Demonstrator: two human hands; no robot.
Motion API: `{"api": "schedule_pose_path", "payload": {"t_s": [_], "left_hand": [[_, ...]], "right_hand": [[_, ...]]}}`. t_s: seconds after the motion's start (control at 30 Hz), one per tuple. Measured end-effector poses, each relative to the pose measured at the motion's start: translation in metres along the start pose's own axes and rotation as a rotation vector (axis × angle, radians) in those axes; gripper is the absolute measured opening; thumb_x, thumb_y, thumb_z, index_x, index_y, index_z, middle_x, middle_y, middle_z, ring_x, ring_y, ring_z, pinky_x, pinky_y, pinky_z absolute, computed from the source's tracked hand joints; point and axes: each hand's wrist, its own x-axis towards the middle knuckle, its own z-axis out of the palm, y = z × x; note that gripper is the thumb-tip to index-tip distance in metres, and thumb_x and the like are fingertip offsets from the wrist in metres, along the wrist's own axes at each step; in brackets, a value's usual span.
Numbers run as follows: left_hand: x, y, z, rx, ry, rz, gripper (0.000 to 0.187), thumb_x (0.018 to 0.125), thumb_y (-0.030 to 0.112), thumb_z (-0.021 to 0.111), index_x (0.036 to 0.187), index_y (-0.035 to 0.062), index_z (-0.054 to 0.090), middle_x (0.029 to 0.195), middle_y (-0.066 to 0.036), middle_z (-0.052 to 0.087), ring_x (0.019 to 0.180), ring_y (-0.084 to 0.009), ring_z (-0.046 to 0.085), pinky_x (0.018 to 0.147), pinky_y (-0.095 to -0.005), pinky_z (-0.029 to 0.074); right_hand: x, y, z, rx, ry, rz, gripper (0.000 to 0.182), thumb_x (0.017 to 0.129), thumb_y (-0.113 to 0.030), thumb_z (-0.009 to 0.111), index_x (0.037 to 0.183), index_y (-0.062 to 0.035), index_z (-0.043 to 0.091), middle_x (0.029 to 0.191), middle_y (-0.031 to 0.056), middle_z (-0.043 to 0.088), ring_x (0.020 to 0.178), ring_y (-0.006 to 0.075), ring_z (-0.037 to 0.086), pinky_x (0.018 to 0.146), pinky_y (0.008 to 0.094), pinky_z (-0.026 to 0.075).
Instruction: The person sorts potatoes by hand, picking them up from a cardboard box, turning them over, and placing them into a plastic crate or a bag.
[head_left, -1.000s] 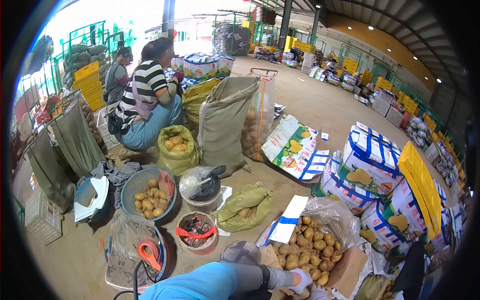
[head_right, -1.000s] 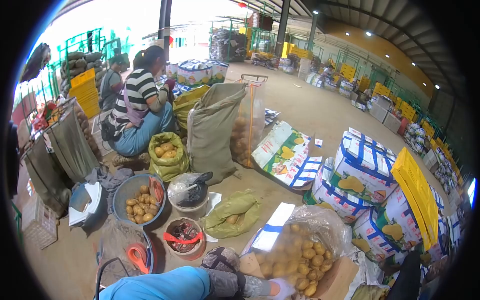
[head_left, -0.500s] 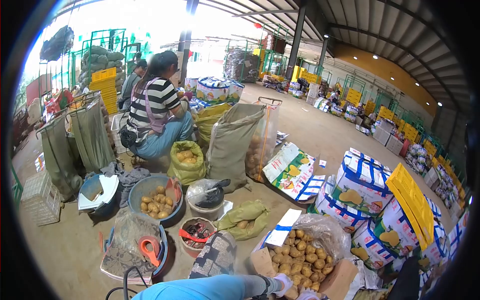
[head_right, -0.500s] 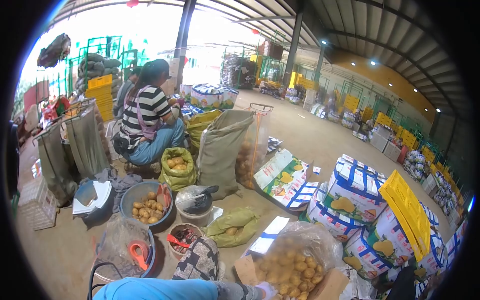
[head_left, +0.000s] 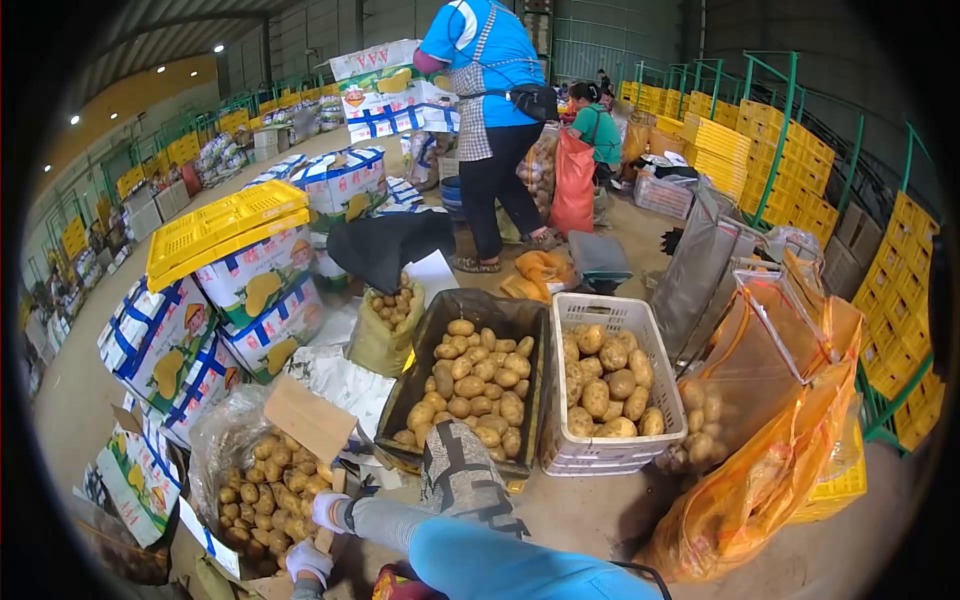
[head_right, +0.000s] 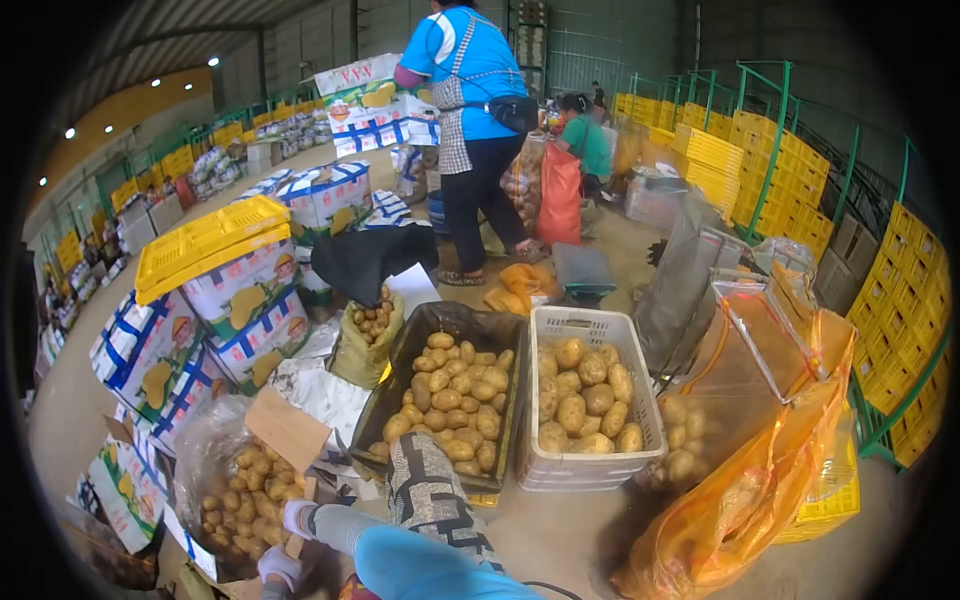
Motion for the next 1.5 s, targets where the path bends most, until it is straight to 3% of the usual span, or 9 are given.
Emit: {"api": "schedule_pose_path", "payload": {"t_s": [0.5,0.67,0.77,0.87,0.97,1.03,1.13,1.23,1.5], "left_hand": [[-0.057,0.023,-0.011,-0.062,0.062,0.126,0.038,0.084,0.042,0.054,0.096,0.0096,0.071,0.101,-0.018,0.07,0.099,-0.0392,0.065,0.088,-0.0483,0.051],[-0.035,0.035,0.008,0.004,-0.202,0.071,0.059,0.066,0.05,0.076,0.106,0.0077,0.069,0.104,-0.017,0.07,0.101,-0.0315,0.067,0.087,-0.0396,0.052],[-0.044,0.03,-0.049,-0.304,-0.374,0.178,0.071,0.061,0.052,0.081,0.112,0.0045,0.067,0.105,-0.017,0.07,0.1,-0.032,0.067,0.088,-0.0374,0.052],[-0.001,-0.013,-0.03,-1.019,-0.667,0.304,0.047,0.081,0.031,0.074,0.116,0.0002,0.065,0.101,-0.011,0.07,0.089,-0.0123,0.064,0.08,-0.0278,0.052],[-0.002,-0.041,-0.071,-0.501,-0.26,0.217,0.041,0.084,0.032,0.064,0.114,0.0039,0.065,0.112,-0.017,0.067,0.099,-0.0263,0.065,0.082,-0.0389,0.054],[0.013,-0.071,-0.064,0.191,0.003,0.335,0.037,0.08,0.032,0.06,0.103,0.0037,0.067,0.116,-0.022,0.063,0.106,-0.0377,0.062,0.087,-0.0472,0.053],[-0.008,-0.101,-0.087,-0.316,0.216,-0.321,0.045,0.079,0.028,0.061,0.114,0.0012,0.066,0.119,-0.024,0.062,0.109,-0.0389,0.062,0.09,-0.0461,0.052],[-0.024,-0.143,-0.077,-0.36,0.23,-0.418,0.051,0.077,0.032,0.063,0.117,0.0011,0.066,0.12,-0.023,0.063,0.107,-0.0366,0.065,0.088,-0.0452,0.053],[-0.019,-0.234,-0.026,-0.652,-0.14,-0.516,0.057,0.08,0.048,0.064,0.121,0.0086,0.065,0.118,-0.012,0.067,0.103,-0.0287,0.065,0.089,-0.0432,0.05]], "right_hand": [[-0.048,-0.012,0.012,0.049,0.073,-0.142,0.02,0.066,-0.024,0.072,0.083,-0.0142,0.076,0.083,0.0066,0.073,0.081,0.0272,0.071,0.067,0.0397,0.056],[-0.054,0.006,0.022,0.032,0.007,-0.185,0.022,0.061,-0.025,0.073,0.079,-0.0133,0.076,0.08,0.0098,0.073,0.08,0.0292,0.071,0.069,0.0398,0.056],[-0.058,0.014,0.021,0.101,-0.023,-0.139,0.021,0.061,-0.023,0.073,0.079,-0.0116,0.076,0.079,0.0108,0.072,0.077,0.0305,0.071,0.067,0.0407,0.056],[-0.056,0.014,0.03,0.203,-0.077,-0.104,0.022,0.063,-0.022,0.073,0.082,-0.0103,0.075,0.083,0.014,0.072,0.076,0.0325,0.07,0.066,0.0423,0.056],[-0.08,0.018,-0.035,0.427,-0.373,-0.242,0.058,0.077,-0.045,0.072,0.122,-0.009,0.063,0.115,0.0182,0.067,0.098,0.0335,0.067,0.084,0.0449,0.054],[-0.036,0.046,0.071,0.537,-0.247,-0.383,0.083,0.086,-0.054,0.064,0.149,-0.0087,0.034,0.139,0.0142,0.054,0.114,0.027,0.061,0.096,0.0374,0.048],[-0.014,0.036,0.054,1.784,-0.478,-0.18,0.039,0.102,-0.01,0.042,0.141,-0.003,0.045,0.121,-0.0002,0.06,0.103,0.0075,0.056,0.088,0.0212,0.047],[0.013,0.023,0.099,0.586,-0.229,-0.204,0.043,0.091,-0.04,0.054,0.122,-0.0113,0.061,0.116,0.0195,0.066,0.112,0.0336,0.061,0.094,0.0434,0.049],[-0.032,-0.021,0.054,0.116,0.288,-0.483,0.046,0.092,-0.038,0.051,0.126,-0.0068,0.053,0.096,0.0193,0.066,0.083,0.036,0.064,0.072,0.0504,0.05]]}}
